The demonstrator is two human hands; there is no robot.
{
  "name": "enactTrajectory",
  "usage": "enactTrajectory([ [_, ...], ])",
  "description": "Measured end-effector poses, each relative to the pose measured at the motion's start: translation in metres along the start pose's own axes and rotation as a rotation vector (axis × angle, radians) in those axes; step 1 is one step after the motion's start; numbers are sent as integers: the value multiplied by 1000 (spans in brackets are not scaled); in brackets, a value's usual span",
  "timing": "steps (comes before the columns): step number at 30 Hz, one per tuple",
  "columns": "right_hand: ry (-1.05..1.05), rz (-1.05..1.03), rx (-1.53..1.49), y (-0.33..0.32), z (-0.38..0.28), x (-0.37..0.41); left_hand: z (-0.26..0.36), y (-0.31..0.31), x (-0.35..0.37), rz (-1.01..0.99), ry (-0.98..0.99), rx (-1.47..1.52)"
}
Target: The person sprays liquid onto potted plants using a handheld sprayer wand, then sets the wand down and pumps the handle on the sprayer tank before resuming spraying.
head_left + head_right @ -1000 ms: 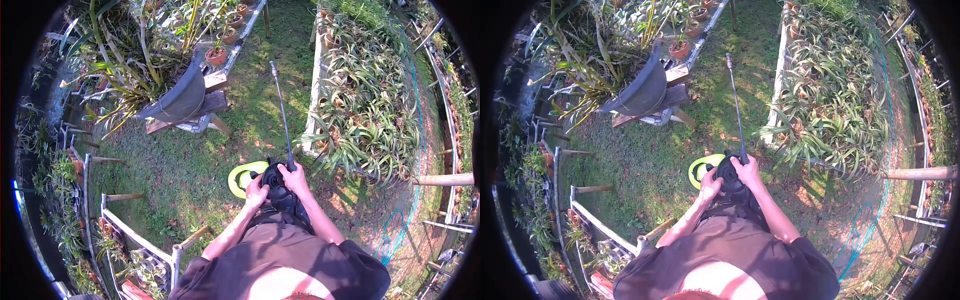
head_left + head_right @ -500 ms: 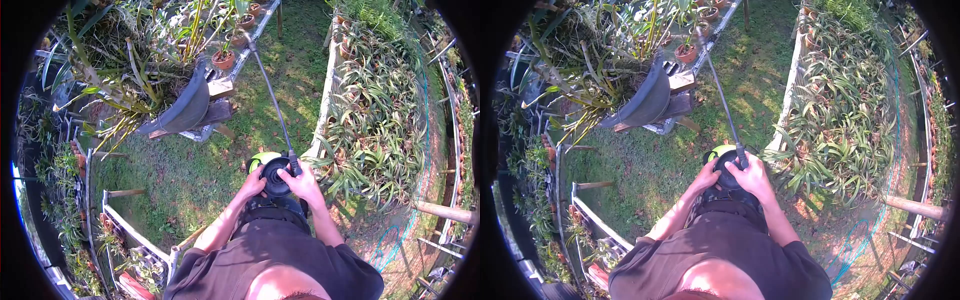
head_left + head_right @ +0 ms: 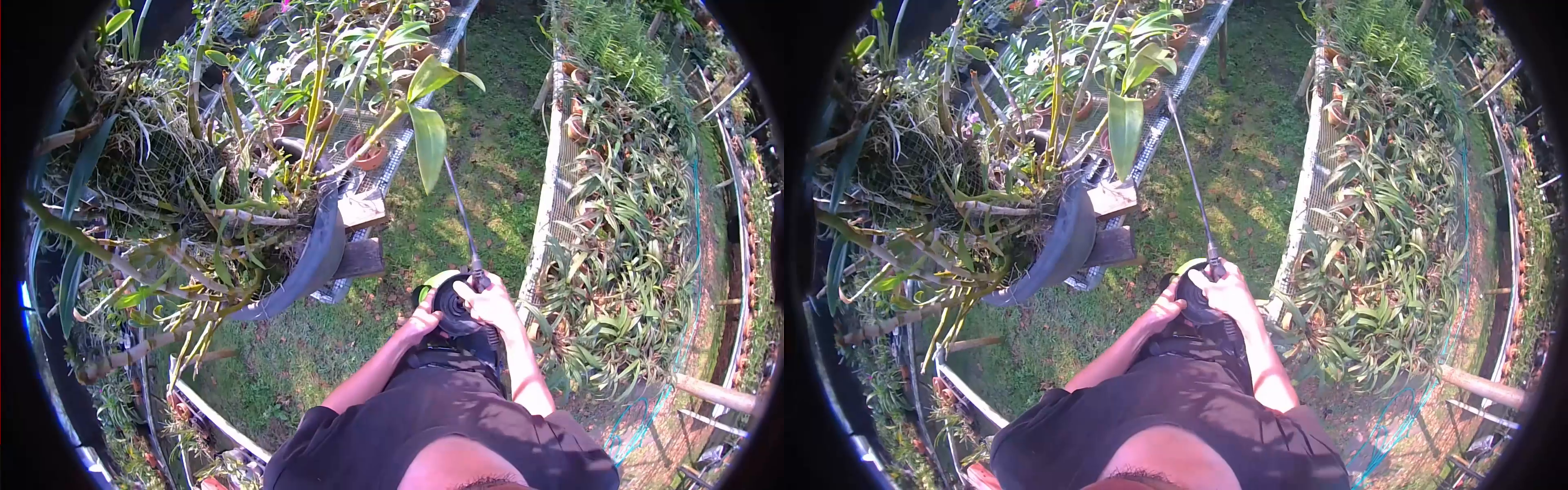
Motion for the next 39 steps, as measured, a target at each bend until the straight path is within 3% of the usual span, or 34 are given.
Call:
enactTrajectory([
  [2,-107,-142,-94,3,-40,6,3,-12,-25,-116,134,136],
  [5,-166,-92,155,-3,-55,-17,49,-2,-27,-113,119,334],
  [6,-60,-106,-102,1,-46,-32,56,-1,-35,-101,125,373],
  [9,-30,-7,-129,5,-44,-82,76,-9,-52,142,132,498],
  [10,38,-51,-212,3,-43,-99,85,-6,-54,191,123,483],
  [13,23,-51,-51,-12,-40,-162,119,9,-55,311,86,346],
  [16,50,-154,-23,-25,-32,-203,131,16,-95,278,39,331],
  [19,-56,-278,71,-49,-73,-209,148,21,-125,216,4,283],
  [21,-144,-277,178,-69,-132,-187,163,28,-147,221,123,301],
  [22,-291,-266,200,-78,-150,-178,164,29,-158,222,180,302],
  [23,-357,-287,259,-86,-187,-156,158,23,-182,251,381,95],
  [24,-418,-305,321,-94,-220,-134,168,26,-194,157,362,72],
  [25,-361,-330,310,-99,-224,-133,176,26,-202,195,344,96],
  [26,-483,-276,270,-102,-215,-145,183,28,-210,231,328,119],
  [30,-333,-70,58,-115,-165,-210,200,20,-239,257,500,-74],
  [32,-199,-14,117,-125,-170,-228,225,38,-224,322,333,-58],
  [33,-246,6,94,-128,-168,-243,234,50,-220,259,321,16],
  [34,-207,10,70,-132,-161,-260,247,56,-219,198,319,83],
  [36,-133,2,28,-142,-152,-287,257,60,-214,322,280,-205],
  [37,-6,-66,-133,-145,-150,-295,266,68,-215,310,366,-267],
  [38,7,-90,-106,-149,-142,-311,239,59,-248,282,459,-212],
  [39,-99,-52,34,-151,-150,-321,253,58,-253,290,398,-254],
])
Point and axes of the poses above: each hand's wrist, its own x-axis away from the middle knuckle, its own y-axis out of the palm, z = x × y, the point moved 6 cm from there along -x, towards the middle knuckle, and after that the axes turned 7 degrees about -x, right-handed, at the moved point
